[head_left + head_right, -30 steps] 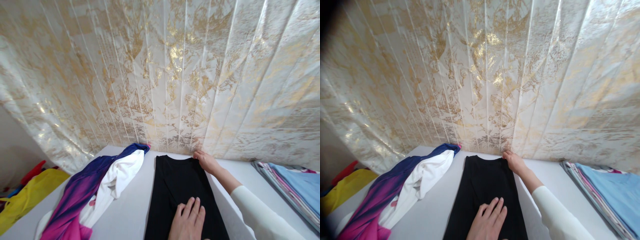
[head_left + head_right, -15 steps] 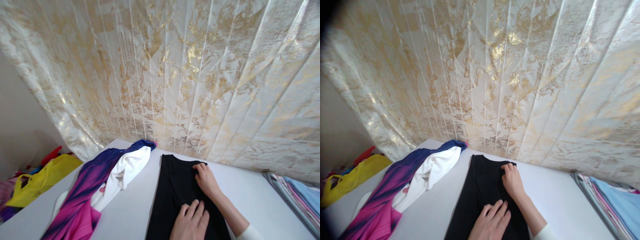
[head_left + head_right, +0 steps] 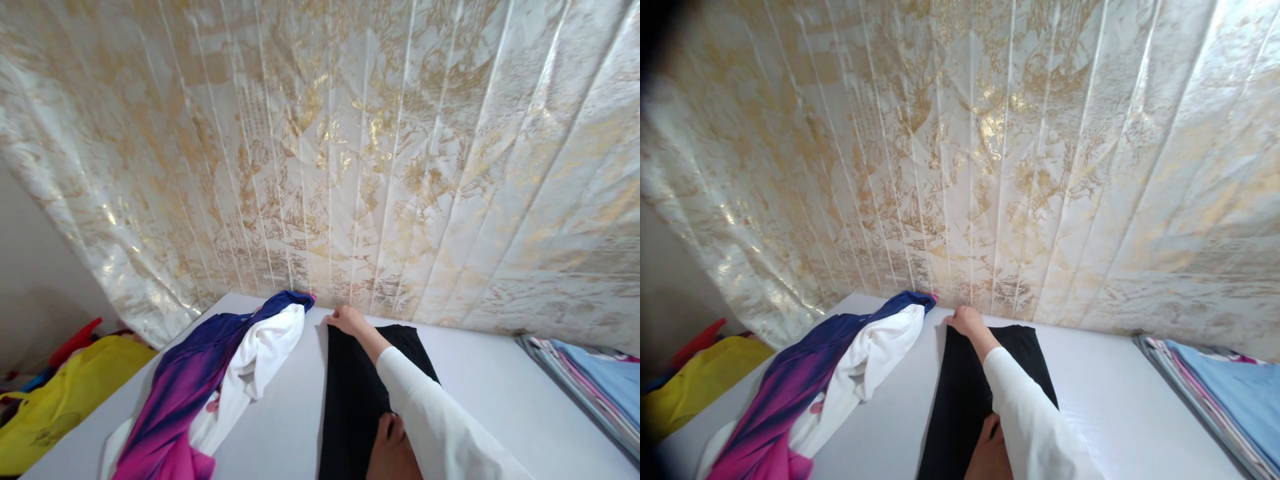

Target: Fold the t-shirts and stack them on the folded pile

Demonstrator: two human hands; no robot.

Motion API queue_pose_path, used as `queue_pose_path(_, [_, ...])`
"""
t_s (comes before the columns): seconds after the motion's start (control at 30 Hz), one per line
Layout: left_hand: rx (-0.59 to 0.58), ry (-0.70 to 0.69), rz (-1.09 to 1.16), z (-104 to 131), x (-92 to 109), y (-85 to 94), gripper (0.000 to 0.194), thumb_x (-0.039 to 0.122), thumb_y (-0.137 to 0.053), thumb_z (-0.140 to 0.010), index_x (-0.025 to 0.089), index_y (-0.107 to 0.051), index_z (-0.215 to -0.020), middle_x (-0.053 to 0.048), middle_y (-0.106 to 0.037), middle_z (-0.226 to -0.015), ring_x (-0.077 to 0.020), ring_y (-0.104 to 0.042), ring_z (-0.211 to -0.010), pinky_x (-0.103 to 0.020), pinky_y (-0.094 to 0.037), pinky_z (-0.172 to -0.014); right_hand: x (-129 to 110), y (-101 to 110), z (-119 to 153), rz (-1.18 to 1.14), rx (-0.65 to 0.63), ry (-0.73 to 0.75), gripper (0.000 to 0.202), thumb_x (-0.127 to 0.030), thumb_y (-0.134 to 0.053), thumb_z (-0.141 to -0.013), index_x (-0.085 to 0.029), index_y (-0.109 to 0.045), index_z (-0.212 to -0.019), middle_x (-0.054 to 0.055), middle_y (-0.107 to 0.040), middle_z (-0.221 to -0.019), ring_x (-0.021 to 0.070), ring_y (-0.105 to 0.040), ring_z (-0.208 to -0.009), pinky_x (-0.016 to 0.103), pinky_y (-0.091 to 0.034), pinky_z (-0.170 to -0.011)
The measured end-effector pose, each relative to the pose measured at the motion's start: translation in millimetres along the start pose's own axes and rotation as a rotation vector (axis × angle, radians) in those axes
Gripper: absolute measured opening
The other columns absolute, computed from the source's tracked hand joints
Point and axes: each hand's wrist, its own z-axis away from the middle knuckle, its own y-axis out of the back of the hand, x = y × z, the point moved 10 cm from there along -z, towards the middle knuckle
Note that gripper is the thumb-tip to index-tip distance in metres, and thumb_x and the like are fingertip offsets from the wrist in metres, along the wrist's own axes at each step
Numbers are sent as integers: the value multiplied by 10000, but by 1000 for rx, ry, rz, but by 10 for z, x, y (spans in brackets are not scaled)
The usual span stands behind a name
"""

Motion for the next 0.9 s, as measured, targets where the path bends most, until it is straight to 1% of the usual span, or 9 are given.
queue_pose_path(0.17, [-26, 25, 101, 9, -21, 1, 376, 155, -451, -863, 248, -611, -1190, -34, -672, -1158, -276, -572, -1043, -438, -404, -914, 34, -91, -72, -3, -23, 3, 303, -357, -563, -917, -189, -575, -1169, 65, -591, -1190, 202, -604, -1001, 401, -520, -844])
queue_pose_path(0.33, [-42, 64, 63, -69, -26, -246, 332, 214, -476, -862, 229, -639, -1151, -58, -697, -1114, -293, -612, -1003, -449, -456, -865, 5, -85, -42, -16, 56, 50, 287, -357, -567, -915, -168, -588, -1130, 62, -616, -1133, 188, -617, -957, 401, -523, -827])
queue_pose_path(0.4, [-16, 65, 51, -77, -27, -243, 354, 268, -491, -864, 188, -621, -1184, -89, -672, -1168, -306, -604, -1063, -442, -475, -865, -14, -31, 17, -27, 88, 94, 240, -343, -590, -897, -164, -623, -1054, 50, -648, -1050, 184, -623, -940, 385, -511, -842])
queue_pose_path(0.47, [8, 30, 67, -35, -31, -96, 432, 351, -502, -866, 147, -579, -1240, -119, -619, -1255, -308, -568, -1149, -428, -484, -886, 28, 80, 145, -47, 126, 138, 202, -306, -599, -876, -177, -641, -1026, 42, -673, -982, 182, -629, -941, 351, -495, -863])
queue_pose_path(0.53, [15, 41, 99, 60, -140, 180, 530, 428, -493, -871, 125, -522, -1305, -139, -520, -1367, -298, -509, -1234, -426, -468, -940, 168, 216, 364, -72, 168, 163, 233, -258, -569, -867, -196, -627, -1084, 45, -684, -991, 178, -633, -964, 319, -484, -878])
queue_pose_path(0.63, [41, 221, 94, 259, -562, 687, 550, 407, -431, -927, 126, -419, -1401, -112, -343, -1493, -265, -345, -1364, -434, -361, -1079, 526, 336, 840, -94, 238, 153, 331, -213, -474, -873, -215, -578, -1187, 70, -664, -1132, 190, -611, -1072, 348, -462, -938])
queue_pose_path(0.7, [31, 365, 25, 395, -870, 912, 536, 367, -382, -959, 111, -373, -1429, -116, -302, -1509, -260, -295, -1386, -451, -323, -1107, 770, 293, 1176, -94, 280, 124, 381, -235, -425, -884, -223, -552, -1243, 96, -605, -1265, 217, -555, -1184, 402, -422, -1000])
queue_pose_path(0.77, [-15, 417, -47, 479, -1046, 973, 547, 369, -383, -962, 93, -360, -1434, -130, -285, -1510, -267, -275, -1392, -460, -320, -1110, 954, 167, 1439, -61, 311, 83, 433, -312, -430, -891, -225, -519, -1306, 113, -505, -1398, 255, -452, -1299, 458, -379, -1042])
queue_pose_path(0.9, [-56, 386, -137, 507, -1106, 929, 570, 414, -404, -959, 113, -352, -1441, -121, -292, -1508, -263, -267, -1394, -449, -325, -1110, 1076, -69, 1638, 102, 333, 11, 557, -475, -430, -905, -226, -440, -1403, 84, -343, -1512, 267, -256, -1411, 487, -270, -1116])
